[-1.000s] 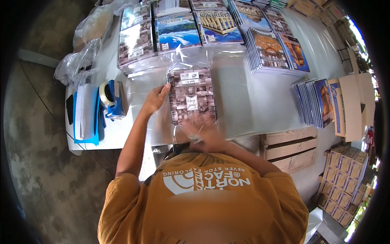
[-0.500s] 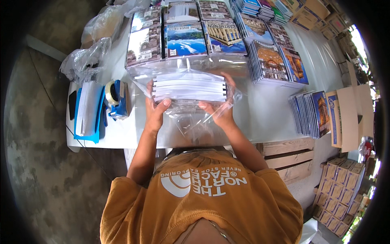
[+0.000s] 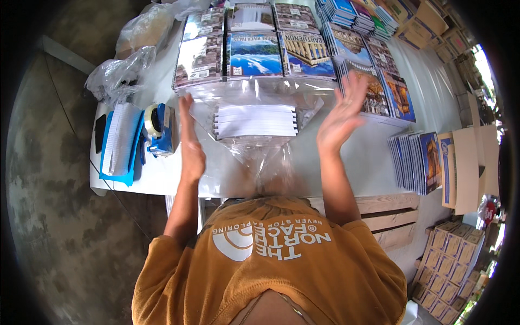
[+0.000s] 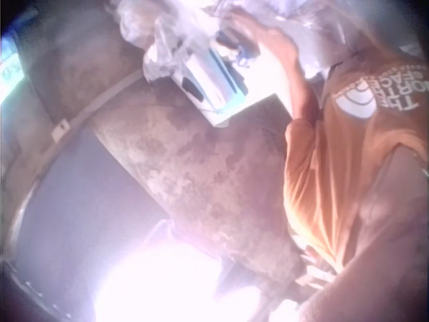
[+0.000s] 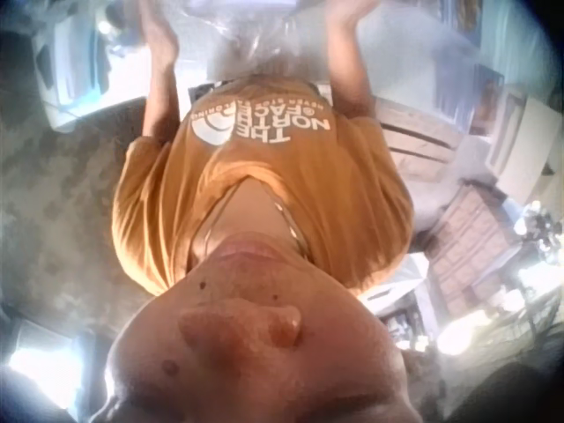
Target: The person organizes stacks of booklets on a table, places a stack inside a plastic bag, and then seals the bag using adhesive tape from a dispenser.
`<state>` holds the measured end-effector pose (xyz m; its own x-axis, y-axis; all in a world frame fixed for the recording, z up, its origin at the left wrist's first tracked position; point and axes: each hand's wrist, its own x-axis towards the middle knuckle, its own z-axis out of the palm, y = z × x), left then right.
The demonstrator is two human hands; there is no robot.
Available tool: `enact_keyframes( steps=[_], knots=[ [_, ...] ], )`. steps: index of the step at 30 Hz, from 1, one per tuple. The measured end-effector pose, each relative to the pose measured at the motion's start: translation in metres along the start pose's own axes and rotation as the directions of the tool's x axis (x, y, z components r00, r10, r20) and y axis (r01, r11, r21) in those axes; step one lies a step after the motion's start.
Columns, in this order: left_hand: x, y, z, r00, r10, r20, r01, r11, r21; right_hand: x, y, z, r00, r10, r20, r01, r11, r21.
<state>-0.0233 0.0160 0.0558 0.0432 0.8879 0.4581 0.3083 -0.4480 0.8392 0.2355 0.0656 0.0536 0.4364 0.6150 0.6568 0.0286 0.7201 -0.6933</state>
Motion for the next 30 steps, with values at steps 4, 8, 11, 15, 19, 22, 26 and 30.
enact_keyframes(
  steps=[4, 8, 11, 15, 19, 22, 26, 30],
  knots=[
    [-0.03, -0.009, 0.042, 0.994, -0.095, -0.06, 0.085, 0.985, -0.152, -0.063, 0.002, 0.003, 0.937, 0.189, 0.295, -0.123, 0.966, -0.228],
    [-0.037, -0.005, 0.05, 0.965, -0.171, -0.197, 0.18, 0.983, 0.028, -0.066, 0.001, 0.033, 0.91, 0.409, 0.066, -0.378, 0.885, -0.27],
    [-0.035, 0.001, 0.05, 0.973, 0.091, -0.214, 0.036, 0.85, 0.526, -0.062, 0.002, 0.036, 0.893, 0.45, 0.009, -0.421, 0.842, -0.337],
    [-0.033, 0.025, 0.067, 0.991, 0.135, 0.017, -0.097, 0.619, 0.779, -0.064, 0.0, 0.03, 0.905, 0.419, 0.074, -0.353, 0.835, -0.421],
    [-0.025, 0.037, 0.068, 0.976, 0.029, 0.215, -0.182, 0.647, 0.741, -0.065, -0.031, 0.025, 0.916, 0.227, 0.332, 0.11, 0.652, -0.75],
    [-0.017, 0.045, 0.063, 0.971, 0.013, 0.238, -0.14, 0.839, 0.525, -0.081, -0.038, 0.023, 0.763, 0.165, 0.625, 0.385, 0.661, -0.644],
    [0.013, 0.055, 0.035, 0.941, -0.22, 0.257, 0.198, 0.974, 0.108, -0.074, -0.032, 0.021, 0.711, 0.027, 0.703, 0.509, 0.669, -0.541],
    [0.075, 0.032, 0.025, 0.975, 0.153, 0.161, -0.205, 0.897, 0.392, -0.065, -0.039, 0.023, 0.704, 0.075, 0.706, 0.481, 0.68, -0.553]
  ],
)
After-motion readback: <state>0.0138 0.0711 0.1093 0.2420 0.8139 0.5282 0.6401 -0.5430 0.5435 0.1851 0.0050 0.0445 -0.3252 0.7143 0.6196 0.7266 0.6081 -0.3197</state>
